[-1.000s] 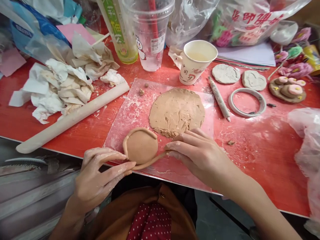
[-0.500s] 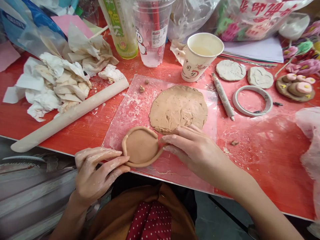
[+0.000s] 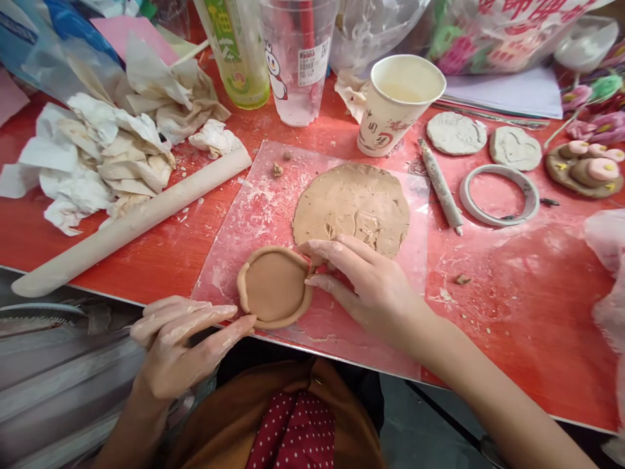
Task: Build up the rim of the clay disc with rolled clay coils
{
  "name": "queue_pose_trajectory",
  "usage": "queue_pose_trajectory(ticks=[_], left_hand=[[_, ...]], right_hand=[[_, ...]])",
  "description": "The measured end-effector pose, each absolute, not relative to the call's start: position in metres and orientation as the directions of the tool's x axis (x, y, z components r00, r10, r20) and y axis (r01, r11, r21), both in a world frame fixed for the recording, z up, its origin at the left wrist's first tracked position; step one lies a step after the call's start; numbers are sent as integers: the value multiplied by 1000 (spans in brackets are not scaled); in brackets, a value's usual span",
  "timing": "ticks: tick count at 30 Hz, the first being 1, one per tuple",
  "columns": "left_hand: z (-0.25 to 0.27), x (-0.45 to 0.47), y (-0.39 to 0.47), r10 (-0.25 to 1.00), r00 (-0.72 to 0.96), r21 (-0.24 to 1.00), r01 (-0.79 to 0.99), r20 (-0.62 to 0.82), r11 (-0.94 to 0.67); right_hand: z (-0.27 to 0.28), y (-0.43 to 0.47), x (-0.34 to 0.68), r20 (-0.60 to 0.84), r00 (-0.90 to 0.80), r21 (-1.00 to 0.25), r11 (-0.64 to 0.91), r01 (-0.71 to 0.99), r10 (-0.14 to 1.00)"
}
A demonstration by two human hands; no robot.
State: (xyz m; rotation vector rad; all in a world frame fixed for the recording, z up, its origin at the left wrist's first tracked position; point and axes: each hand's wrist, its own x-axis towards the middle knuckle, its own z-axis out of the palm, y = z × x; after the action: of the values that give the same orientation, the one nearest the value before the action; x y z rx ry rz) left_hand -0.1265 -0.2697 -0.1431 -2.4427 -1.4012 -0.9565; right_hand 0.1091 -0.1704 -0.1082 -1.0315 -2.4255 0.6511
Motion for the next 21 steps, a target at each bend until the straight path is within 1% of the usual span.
queue_pose_trajectory(ticks=[7, 10, 12, 14, 15, 18, 21], left_hand=[[-140, -129, -266, 703, 353, 171, 812, 617, -558], [-140, -128, -262, 701, 361, 163, 812, 615, -561], [-140, -128, -261, 707, 353, 177, 810, 613, -558], [-140, -127, -260, 704, 350, 184, 807, 618, -562], [-140, -127, -260, 702, 354, 179, 806, 618, -564], [-139, -128, -259, 688, 372, 140, 813, 623, -566], [-138, -129, -260, 671, 380, 98, 824, 637, -559]], right_hand=[[-111, -168, 107, 191, -636, -591, 605, 534, 748], [-106, -174, 111, 187, -589, -600, 566, 565, 786], [-100, -186, 115, 215, -502, -560, 527, 639, 838], [-94, -202, 119, 239, -413, -489, 476, 731, 879], [-92, -211, 119, 223, -420, -473, 474, 743, 880], [-93, -233, 117, 202, -460, -475, 497, 726, 865], [-101, -239, 110, 216, -452, -447, 499, 742, 865]])
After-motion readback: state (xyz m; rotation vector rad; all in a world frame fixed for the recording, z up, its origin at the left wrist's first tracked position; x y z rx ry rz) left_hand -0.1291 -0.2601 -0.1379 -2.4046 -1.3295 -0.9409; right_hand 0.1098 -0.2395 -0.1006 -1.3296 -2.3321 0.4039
